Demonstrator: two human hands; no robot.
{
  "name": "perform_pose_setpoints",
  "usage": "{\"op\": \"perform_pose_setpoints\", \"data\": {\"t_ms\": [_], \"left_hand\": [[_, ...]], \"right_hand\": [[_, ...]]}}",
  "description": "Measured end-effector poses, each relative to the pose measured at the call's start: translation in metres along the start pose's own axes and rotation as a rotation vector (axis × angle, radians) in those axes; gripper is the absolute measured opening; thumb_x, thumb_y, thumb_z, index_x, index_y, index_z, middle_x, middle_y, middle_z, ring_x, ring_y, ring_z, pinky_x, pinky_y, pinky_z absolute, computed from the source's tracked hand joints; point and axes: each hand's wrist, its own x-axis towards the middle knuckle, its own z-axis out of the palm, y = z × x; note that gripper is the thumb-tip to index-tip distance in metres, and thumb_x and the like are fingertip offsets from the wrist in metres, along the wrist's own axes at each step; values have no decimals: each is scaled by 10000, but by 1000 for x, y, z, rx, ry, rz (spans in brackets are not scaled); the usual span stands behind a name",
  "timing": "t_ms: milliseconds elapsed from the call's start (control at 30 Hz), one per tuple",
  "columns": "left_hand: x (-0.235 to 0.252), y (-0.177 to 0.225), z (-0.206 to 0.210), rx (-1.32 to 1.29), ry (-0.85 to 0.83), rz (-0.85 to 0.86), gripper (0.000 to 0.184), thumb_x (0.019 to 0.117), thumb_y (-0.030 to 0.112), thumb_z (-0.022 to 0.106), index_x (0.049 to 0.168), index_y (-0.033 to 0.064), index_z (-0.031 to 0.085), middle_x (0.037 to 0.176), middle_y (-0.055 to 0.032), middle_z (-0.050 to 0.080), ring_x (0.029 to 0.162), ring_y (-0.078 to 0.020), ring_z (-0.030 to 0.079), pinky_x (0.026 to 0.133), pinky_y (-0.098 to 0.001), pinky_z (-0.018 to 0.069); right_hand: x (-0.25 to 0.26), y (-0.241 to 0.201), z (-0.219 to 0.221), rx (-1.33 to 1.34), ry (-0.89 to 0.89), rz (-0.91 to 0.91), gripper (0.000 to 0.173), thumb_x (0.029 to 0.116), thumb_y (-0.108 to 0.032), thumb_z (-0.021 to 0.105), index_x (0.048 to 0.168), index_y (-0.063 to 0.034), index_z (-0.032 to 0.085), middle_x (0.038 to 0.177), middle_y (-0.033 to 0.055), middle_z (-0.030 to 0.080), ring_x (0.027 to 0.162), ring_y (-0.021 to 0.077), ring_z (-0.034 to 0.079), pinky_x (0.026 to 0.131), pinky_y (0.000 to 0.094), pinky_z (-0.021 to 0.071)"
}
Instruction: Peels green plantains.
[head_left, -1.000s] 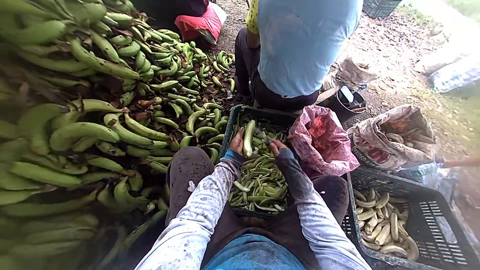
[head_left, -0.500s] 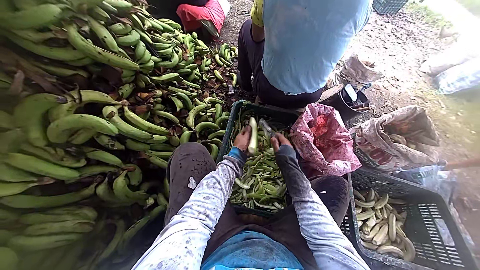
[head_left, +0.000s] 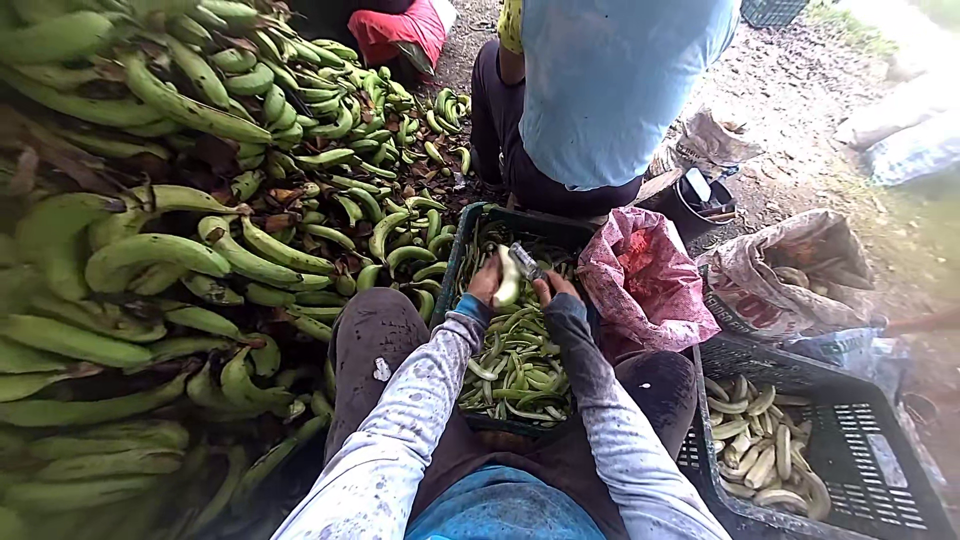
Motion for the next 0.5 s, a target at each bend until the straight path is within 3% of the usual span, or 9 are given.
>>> {"op": "perform_pose_setpoints", "data": {"t_ms": [100,133,200,267,333,400,433,467,500], "left_hand": [[19,7,1,-386,588,199,572,1102,229,461,1558,-15,218,1415,-260,500,1203,-255,585,1025,-395,497],[19,11,-1,-427,706,230,604,1098,195,471,1575,-11,163,1454,-256,470,1234,-230,567,1046,-349,476],[11,16,1,-405,718,220,576,1112,195,427,1576,-19,160,1477,-255,454,1273,-223,545,1079,-334,446],[-1,15,3,-246,467,155,507,1127,247,375,1531,-45,284,1394,-277,523,1228,-280,577,1063,-419,463],[-13,19,-6,57,31,101,499,1132,260,347,1501,-74,375,1387,-325,536,1282,-386,550,1111,-524,412],[-18,23,-16,369,-391,78,445,1122,266,387,1463,-4,480,1336,-280,598,1225,-382,595,1061,-556,447],[-16,27,-17,454,-553,40,439,1120,247,399,1492,24,468,1375,-253,584,1250,-358,581,1079,-541,426],[-14,27,-16,491,-607,16,440,1121,242,393,1501,29,455,1389,-249,572,1261,-350,570,1084,-533,417],[-11,24,-15,476,-550,1,447,1125,247,379,1497,10,451,1385,-271,567,1269,-372,563,1090,-550,410]], "right_hand": [[-25,-18,17,-92,-87,-53,564,1031,-522,529,1492,-196,540,1360,221,621,1287,416,568,1090,628,395],[-28,-20,21,-112,-98,-47,569,1030,-527,528,1494,-197,540,1360,223,619,1291,416,563,1097,616,389],[-22,-16,23,-107,-89,-39,555,1039,-529,507,1488,-204,547,1364,236,614,1295,435,557,1087,632,392],[-7,-8,17,-73,-84,-35,545,1059,-517,473,1492,-191,535,1389,264,584,1311,469,533,1079,669,386],[7,-4,11,-18,-18,4,523,1067,-480,468,1459,-149,569,1390,264,592,1318,470,530,1084,678,373],[9,-20,-19,-3,-144,197,512,1096,-443,424,1507,-149,512,1511,167,531,1430,352,462,1181,572,324],[11,-23,-29,13,-210,260,519,1110,-426,393,1540,-146,463,1563,135,482,1476,306,412,1216,522,284],[14,-14,-26,55,-172,229,517,1108,-414,409,1520,-112,484,1538,169,501,1461,329,426,1214,530,286],[18,3,-11,80,-71,122,513,1093,-427,439,1464,-89,547,1453,220,565,1395,385,491,1169,592,330]]}}
